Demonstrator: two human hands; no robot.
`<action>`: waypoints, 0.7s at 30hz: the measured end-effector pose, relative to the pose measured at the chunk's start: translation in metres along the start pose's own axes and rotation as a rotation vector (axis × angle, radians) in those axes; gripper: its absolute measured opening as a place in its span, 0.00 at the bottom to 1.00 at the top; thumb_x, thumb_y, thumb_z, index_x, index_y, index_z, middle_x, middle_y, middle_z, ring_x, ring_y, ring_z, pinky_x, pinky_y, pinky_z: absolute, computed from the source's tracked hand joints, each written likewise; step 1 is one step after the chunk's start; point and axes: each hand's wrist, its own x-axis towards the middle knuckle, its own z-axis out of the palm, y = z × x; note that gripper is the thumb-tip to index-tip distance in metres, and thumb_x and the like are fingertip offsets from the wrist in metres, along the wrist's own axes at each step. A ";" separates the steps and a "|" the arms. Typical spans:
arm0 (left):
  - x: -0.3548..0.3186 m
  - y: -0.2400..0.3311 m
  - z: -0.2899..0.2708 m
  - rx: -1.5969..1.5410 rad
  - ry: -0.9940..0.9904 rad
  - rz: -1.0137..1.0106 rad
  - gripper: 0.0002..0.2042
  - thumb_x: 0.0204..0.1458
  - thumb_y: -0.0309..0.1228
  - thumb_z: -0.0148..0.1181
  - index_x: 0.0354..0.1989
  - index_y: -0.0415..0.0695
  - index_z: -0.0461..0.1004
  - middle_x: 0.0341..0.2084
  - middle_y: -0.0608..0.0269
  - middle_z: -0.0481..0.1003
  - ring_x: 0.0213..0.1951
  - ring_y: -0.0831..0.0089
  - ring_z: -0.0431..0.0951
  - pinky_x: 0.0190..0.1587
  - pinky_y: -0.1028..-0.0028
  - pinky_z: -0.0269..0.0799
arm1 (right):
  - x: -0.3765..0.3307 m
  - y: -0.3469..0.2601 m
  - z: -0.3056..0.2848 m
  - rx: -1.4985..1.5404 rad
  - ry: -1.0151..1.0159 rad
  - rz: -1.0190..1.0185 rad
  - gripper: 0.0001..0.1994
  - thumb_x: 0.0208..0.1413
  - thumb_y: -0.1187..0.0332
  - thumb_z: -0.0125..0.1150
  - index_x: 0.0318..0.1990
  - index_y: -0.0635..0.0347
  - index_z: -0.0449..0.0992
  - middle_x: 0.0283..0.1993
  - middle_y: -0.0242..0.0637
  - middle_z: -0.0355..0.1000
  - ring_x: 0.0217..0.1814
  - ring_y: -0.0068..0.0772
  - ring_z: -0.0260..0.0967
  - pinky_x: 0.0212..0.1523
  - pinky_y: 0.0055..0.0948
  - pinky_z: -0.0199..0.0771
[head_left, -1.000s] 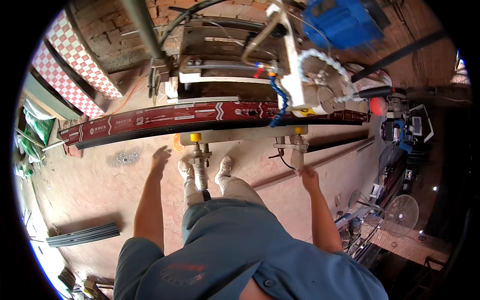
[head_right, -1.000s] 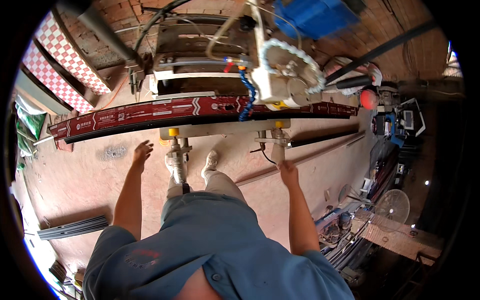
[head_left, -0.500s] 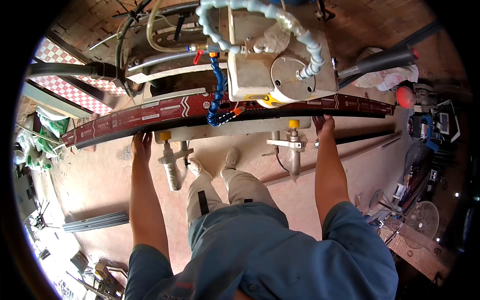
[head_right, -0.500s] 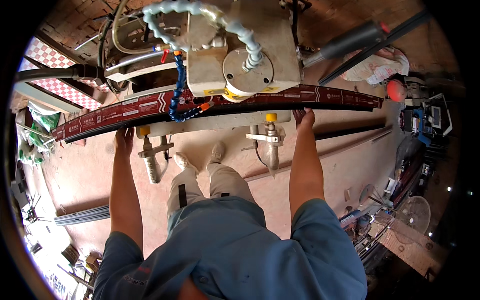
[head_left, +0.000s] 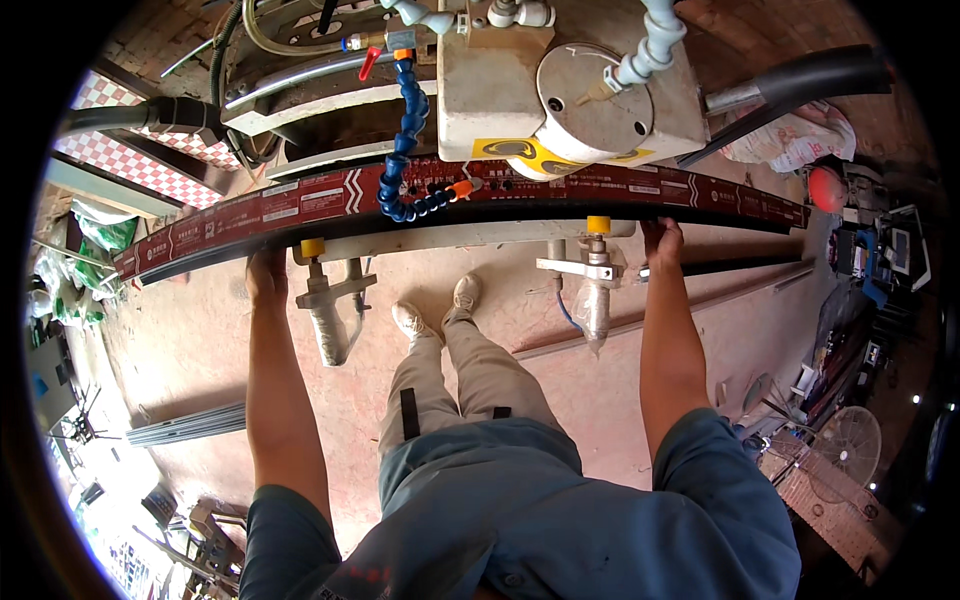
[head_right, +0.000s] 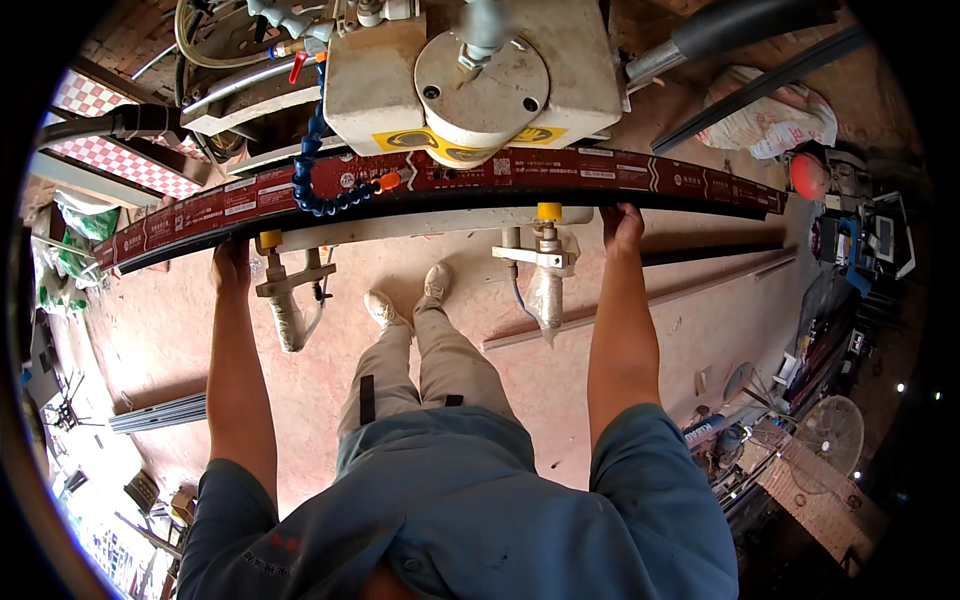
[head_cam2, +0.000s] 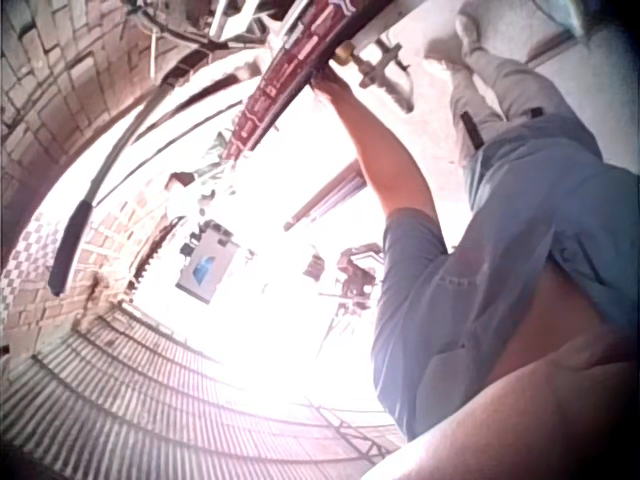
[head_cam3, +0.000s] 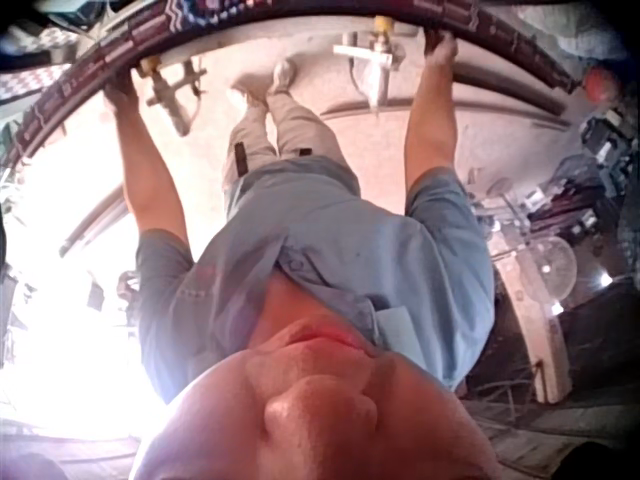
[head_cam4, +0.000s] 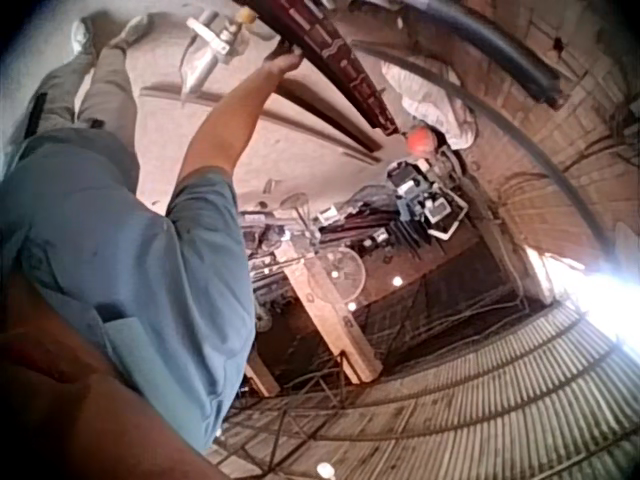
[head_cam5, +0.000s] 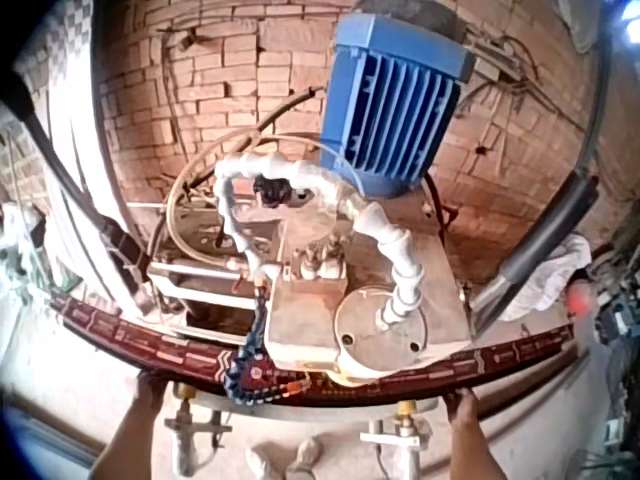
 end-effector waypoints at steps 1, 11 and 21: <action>-0.001 -0.001 -0.004 0.004 0.002 0.010 0.19 0.58 0.20 0.41 0.59 0.34 0.62 0.53 0.48 0.71 0.55 0.57 0.72 0.61 0.62 0.70 | -0.002 0.001 -0.002 0.012 -0.028 -0.004 0.20 0.46 0.77 0.52 0.50 0.62 0.72 0.50 0.43 0.74 0.53 0.48 0.71 0.62 0.49 0.68; -0.010 -0.011 -0.012 -0.059 -0.073 0.087 0.19 0.54 0.19 0.44 0.56 0.33 0.64 0.50 0.50 0.72 0.53 0.59 0.74 0.61 0.63 0.69 | -0.016 0.011 -0.016 0.022 -0.155 -0.087 0.20 0.45 0.73 0.54 0.49 0.60 0.73 0.50 0.39 0.74 0.56 0.42 0.69 0.62 0.45 0.65; -0.018 -0.005 0.004 -0.047 -0.134 0.141 0.23 0.53 0.19 0.44 0.61 0.35 0.61 0.53 0.48 0.70 0.57 0.57 0.71 0.65 0.60 0.64 | -0.004 0.015 -0.022 0.049 -0.157 -0.082 0.19 0.45 0.73 0.53 0.48 0.60 0.74 0.48 0.40 0.75 0.53 0.42 0.71 0.59 0.44 0.67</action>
